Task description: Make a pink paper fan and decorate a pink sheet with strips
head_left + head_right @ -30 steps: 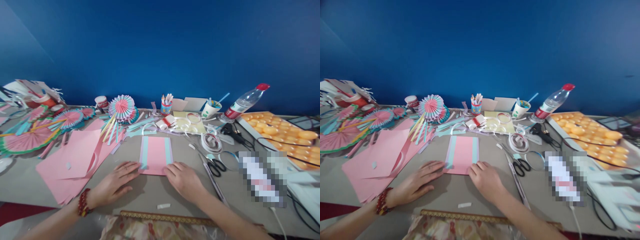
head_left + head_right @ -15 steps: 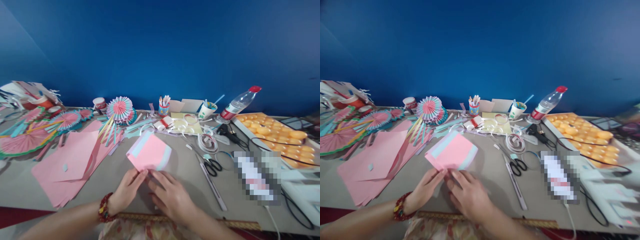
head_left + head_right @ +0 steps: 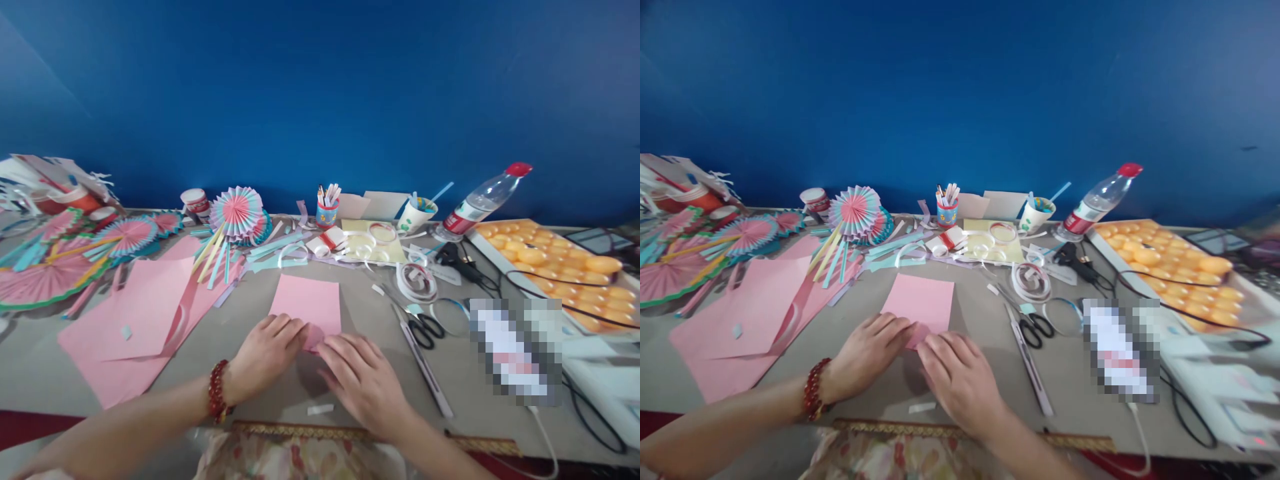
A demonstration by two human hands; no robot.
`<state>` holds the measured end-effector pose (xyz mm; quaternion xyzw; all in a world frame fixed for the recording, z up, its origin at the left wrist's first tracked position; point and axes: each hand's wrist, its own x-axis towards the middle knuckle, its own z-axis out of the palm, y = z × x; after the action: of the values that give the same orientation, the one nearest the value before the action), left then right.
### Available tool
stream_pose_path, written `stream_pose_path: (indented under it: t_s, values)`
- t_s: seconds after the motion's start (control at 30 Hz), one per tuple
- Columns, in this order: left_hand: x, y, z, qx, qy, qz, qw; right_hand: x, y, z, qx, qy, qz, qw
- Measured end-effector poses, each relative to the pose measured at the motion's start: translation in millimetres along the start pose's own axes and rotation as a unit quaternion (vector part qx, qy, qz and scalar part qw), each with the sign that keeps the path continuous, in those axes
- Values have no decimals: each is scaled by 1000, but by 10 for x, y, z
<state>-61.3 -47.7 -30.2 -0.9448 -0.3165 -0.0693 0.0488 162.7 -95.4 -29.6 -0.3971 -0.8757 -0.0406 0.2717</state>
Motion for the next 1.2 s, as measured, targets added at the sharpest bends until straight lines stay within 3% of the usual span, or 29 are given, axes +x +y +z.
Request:
stream_pose_path:
  t_s: [0.13,0.33,0.5,0.7,1.07,1.2]
  values:
    - [-20,-2,72,6,9,26,1000,-52,83,156,-18,-34,-8,999]
    - [-201,-118,128,-56,40,42,997,-132,198,182,-26,-36,-16,999]
    - [-307,-153,198,-86,47,9,995,-176,276,208,-27,-97,-22,995]
    - [-365,-203,170,-138,12,-33,990,-210,377,144,12,-118,-7,993]
    - [-318,-294,193,-262,18,-87,961,-29,309,169,97,-150,62,982]
    - [-257,-337,129,-292,-6,-122,949,26,364,184,158,-156,113,969]
